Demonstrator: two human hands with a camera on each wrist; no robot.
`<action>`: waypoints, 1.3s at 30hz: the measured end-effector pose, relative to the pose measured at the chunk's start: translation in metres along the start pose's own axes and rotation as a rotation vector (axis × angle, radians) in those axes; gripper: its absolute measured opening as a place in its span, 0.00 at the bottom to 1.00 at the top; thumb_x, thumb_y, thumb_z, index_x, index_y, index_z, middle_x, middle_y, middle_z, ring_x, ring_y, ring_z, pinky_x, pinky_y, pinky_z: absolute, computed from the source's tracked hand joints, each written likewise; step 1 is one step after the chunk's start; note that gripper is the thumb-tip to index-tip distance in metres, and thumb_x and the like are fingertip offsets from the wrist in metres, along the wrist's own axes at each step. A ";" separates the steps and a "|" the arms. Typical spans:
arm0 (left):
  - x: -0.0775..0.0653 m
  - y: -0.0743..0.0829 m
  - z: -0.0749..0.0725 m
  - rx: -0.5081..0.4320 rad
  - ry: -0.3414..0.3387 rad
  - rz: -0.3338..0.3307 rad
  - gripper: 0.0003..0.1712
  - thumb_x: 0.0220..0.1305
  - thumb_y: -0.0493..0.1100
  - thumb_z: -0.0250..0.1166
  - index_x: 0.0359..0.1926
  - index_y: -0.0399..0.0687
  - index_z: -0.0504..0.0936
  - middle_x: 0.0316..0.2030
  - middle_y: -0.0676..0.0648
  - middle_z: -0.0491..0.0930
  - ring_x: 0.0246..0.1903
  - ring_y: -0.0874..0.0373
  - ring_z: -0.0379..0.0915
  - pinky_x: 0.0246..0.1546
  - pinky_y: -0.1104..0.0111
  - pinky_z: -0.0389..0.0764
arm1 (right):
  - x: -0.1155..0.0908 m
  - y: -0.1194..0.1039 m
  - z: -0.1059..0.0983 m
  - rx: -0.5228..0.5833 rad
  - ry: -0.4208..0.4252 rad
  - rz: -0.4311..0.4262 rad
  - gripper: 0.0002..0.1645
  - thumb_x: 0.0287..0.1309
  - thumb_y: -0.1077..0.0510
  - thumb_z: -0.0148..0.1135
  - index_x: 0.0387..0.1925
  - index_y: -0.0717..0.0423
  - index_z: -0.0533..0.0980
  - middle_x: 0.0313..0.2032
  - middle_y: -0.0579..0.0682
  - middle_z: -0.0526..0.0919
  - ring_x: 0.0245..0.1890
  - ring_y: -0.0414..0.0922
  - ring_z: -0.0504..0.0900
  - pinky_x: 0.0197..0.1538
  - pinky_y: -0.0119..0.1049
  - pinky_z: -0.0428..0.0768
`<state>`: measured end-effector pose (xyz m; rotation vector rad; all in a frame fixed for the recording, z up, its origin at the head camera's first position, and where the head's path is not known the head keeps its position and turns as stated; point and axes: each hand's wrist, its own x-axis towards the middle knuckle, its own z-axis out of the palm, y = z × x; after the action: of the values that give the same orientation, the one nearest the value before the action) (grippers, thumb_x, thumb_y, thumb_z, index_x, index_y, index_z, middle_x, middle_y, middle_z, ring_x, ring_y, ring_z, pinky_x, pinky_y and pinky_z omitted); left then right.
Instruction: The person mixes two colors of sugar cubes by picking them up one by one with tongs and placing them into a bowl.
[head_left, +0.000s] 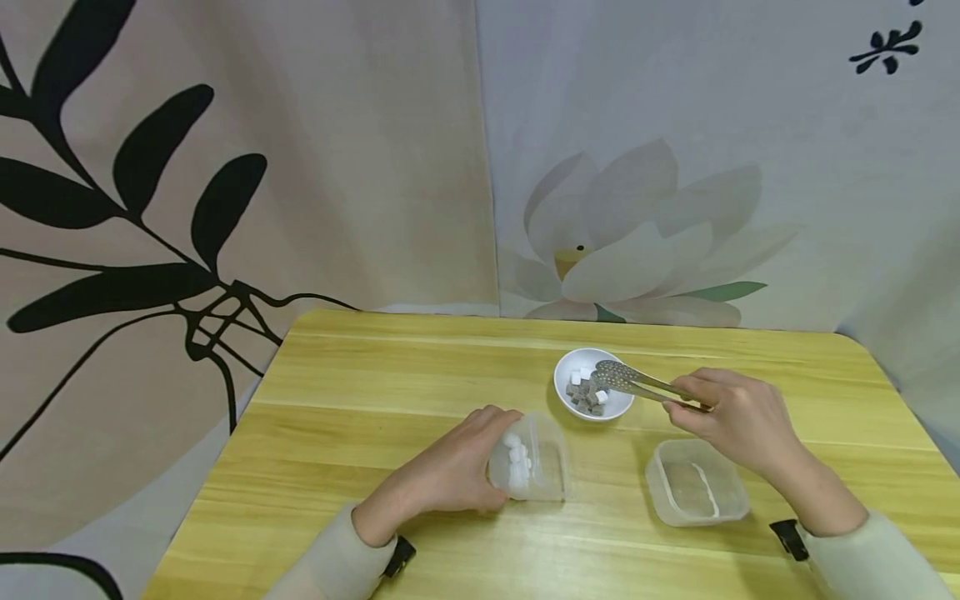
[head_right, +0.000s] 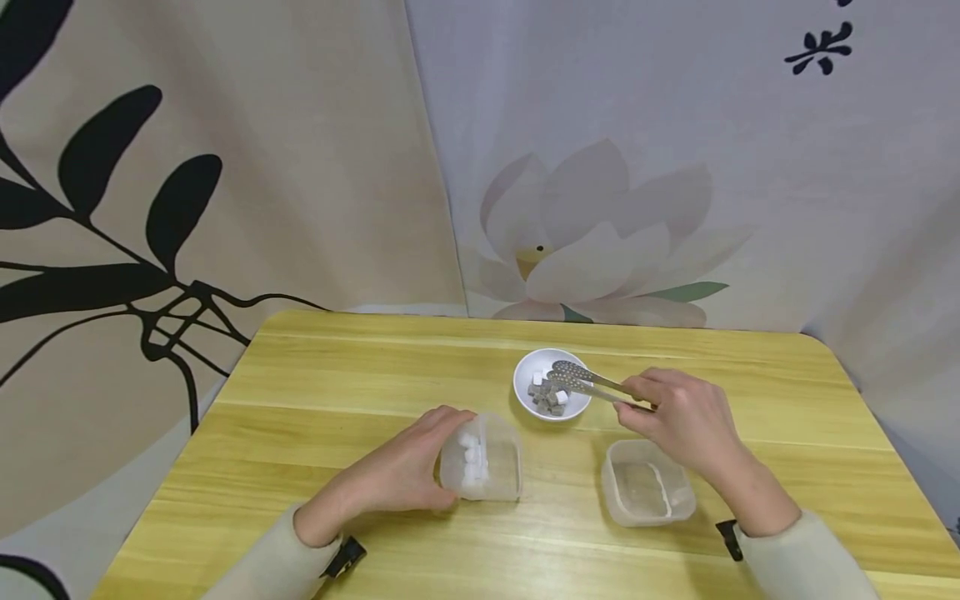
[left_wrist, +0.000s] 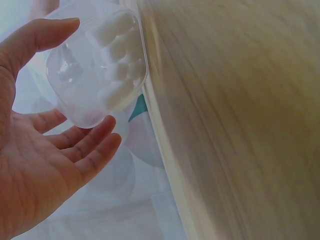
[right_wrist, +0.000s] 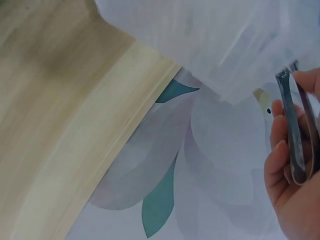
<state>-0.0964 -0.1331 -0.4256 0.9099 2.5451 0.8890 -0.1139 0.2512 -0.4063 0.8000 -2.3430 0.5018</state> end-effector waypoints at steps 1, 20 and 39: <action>0.000 0.000 0.000 0.001 0.001 0.002 0.59 0.44 0.39 0.80 0.78 0.43 0.62 0.64 0.47 0.71 0.59 0.58 0.67 0.62 0.60 0.77 | -0.001 0.000 0.000 0.004 0.000 0.000 0.16 0.60 0.46 0.62 0.30 0.51 0.88 0.27 0.42 0.87 0.19 0.30 0.72 0.16 0.26 0.65; 0.002 0.001 0.000 0.004 -0.012 -0.025 0.60 0.44 0.39 0.79 0.79 0.45 0.61 0.66 0.48 0.69 0.61 0.58 0.66 0.65 0.59 0.75 | 0.003 -0.041 0.013 0.158 0.012 -0.162 0.29 0.71 0.38 0.54 0.29 0.52 0.88 0.28 0.40 0.87 0.21 0.36 0.81 0.21 0.23 0.73; 0.002 0.000 -0.001 0.017 -0.018 -0.020 0.61 0.45 0.40 0.80 0.79 0.46 0.60 0.66 0.49 0.70 0.63 0.58 0.66 0.66 0.59 0.74 | 0.012 -0.075 0.046 0.089 -0.081 -0.253 0.12 0.46 0.52 0.75 0.33 0.55 0.87 0.31 0.43 0.85 0.26 0.38 0.80 0.22 0.30 0.78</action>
<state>-0.0986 -0.1319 -0.4250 0.8911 2.5464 0.8507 -0.0925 0.1664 -0.4210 1.1601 -2.2614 0.4742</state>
